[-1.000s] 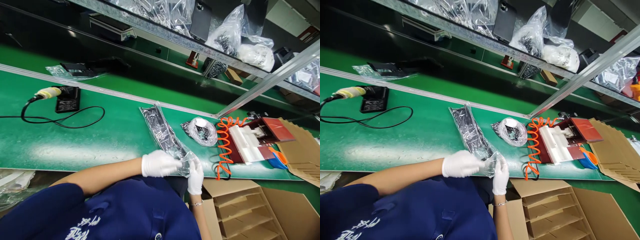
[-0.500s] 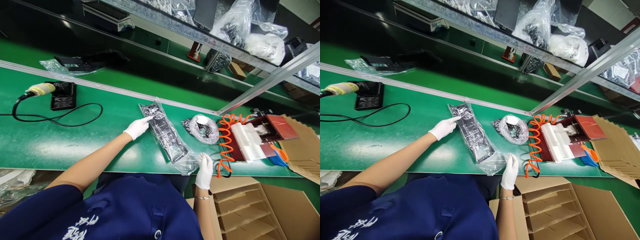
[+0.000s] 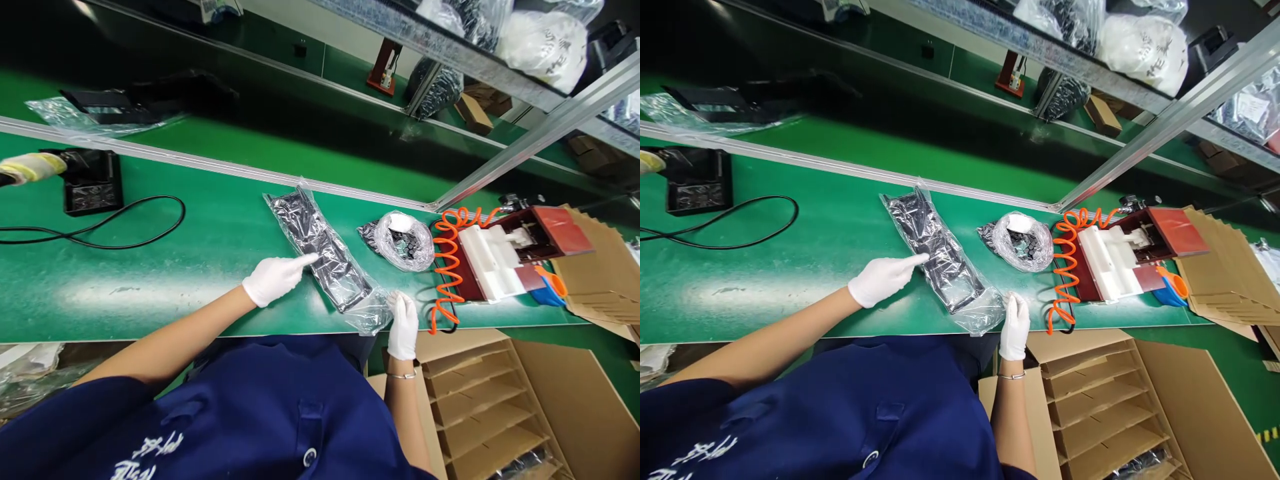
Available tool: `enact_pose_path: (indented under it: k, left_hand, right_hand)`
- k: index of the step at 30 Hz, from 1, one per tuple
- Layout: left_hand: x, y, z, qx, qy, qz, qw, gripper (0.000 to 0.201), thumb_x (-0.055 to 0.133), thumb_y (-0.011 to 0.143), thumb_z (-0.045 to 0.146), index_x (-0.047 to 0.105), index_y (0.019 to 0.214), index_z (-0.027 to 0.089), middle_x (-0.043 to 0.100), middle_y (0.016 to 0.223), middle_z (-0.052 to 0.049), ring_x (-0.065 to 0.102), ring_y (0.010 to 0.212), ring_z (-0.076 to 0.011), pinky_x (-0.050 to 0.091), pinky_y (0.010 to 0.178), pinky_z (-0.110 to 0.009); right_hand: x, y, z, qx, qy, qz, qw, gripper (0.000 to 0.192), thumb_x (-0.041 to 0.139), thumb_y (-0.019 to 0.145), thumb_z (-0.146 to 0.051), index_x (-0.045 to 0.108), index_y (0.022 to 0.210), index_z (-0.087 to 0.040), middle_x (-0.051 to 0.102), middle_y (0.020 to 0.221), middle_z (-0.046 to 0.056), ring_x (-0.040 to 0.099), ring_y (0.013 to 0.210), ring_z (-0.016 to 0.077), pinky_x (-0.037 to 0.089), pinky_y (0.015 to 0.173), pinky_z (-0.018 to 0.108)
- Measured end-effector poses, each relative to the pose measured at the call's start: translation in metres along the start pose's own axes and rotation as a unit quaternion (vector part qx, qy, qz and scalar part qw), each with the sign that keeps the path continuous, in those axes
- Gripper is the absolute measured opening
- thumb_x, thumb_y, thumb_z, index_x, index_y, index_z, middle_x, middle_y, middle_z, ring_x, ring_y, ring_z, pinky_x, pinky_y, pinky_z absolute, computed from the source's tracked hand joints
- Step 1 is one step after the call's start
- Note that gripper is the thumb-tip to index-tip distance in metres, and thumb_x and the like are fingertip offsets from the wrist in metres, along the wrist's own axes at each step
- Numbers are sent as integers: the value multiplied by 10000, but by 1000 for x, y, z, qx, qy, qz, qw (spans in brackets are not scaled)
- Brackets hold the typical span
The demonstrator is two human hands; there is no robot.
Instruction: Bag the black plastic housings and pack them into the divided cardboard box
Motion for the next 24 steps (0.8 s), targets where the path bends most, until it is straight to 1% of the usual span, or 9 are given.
enact_pose_path:
  k: [3,6,13,16,18,20,21,23,24]
  left_hand:
    - [9,-14,19,48,10,-19,999,480,464,883,161,713,1287,230,652,649,-60,589,569,-192,381,543,-285]
    - [13,-23,31,85,24,-5,996,469,441,894,173,736,1251,249,575,555,-43,508,472,-168,302,488,-273]
    - [14,-27,29,91,31,3,995,502,411,904,157,712,1293,257,572,551,-38,486,448,-159,294,482,-265]
    - [13,-31,28,91,-32,15,995,471,420,901,176,725,1260,201,581,552,-38,505,463,-162,344,490,-269]
    - [8,-32,19,53,-147,56,986,434,423,927,240,718,1237,163,589,575,-26,526,492,-153,420,525,-271]
    - [2,-33,-3,-57,-297,129,944,413,464,937,322,673,1257,166,620,671,-14,565,563,-145,500,590,-272]
    - [0,-33,-17,-127,-375,167,903,416,509,923,352,635,1280,180,644,759,-17,599,628,-145,533,628,-277]
    - [3,-31,-37,-237,-519,217,792,457,600,882,375,558,1307,212,675,983,-49,663,810,-158,584,728,-309]
    - [6,-26,-41,-262,-585,214,737,459,613,883,389,534,1302,218,673,1092,-74,679,911,-171,596,791,-338]
  right_hand:
    - [-1,-1,0,2,8,-1,1000,447,590,868,-562,622,1064,-161,705,1073,134,699,985,257,529,992,488]
    - [1,-2,-1,2,17,-8,1000,447,601,872,-557,624,1070,-156,704,1070,130,697,1002,256,522,1009,489]
    - [5,18,-26,-15,20,-30,999,445,625,851,-567,641,1052,-170,722,1073,125,701,991,249,525,1010,493]
    - [26,37,-50,-25,1,-108,994,463,639,836,-565,671,1072,-168,727,1132,127,696,1033,253,500,1043,495]
    - [52,45,-61,-16,-52,-193,980,479,701,794,-534,692,1107,-171,742,1119,110,697,1022,251,498,1043,486]
    - [82,44,-61,16,-103,-281,954,505,774,731,-478,704,1128,-174,768,997,75,710,929,243,534,981,464]
    - [97,40,-58,36,-114,-329,937,504,790,712,-448,710,1127,-173,771,929,54,712,872,236,555,933,448]
    - [122,24,-51,69,-107,-414,901,425,769,710,-390,729,1071,-169,768,851,29,707,786,224,584,838,416]
    - [131,15,-50,72,-94,-437,891,371,739,719,-353,734,1041,-168,770,857,27,708,780,224,592,811,404]
Point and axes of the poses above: each hand's wrist, its own y-axis towards the middle knuckle, its own x-axis out of the palm, z = x × y, the point moved 7 cm from there along y, towards the middle knuckle
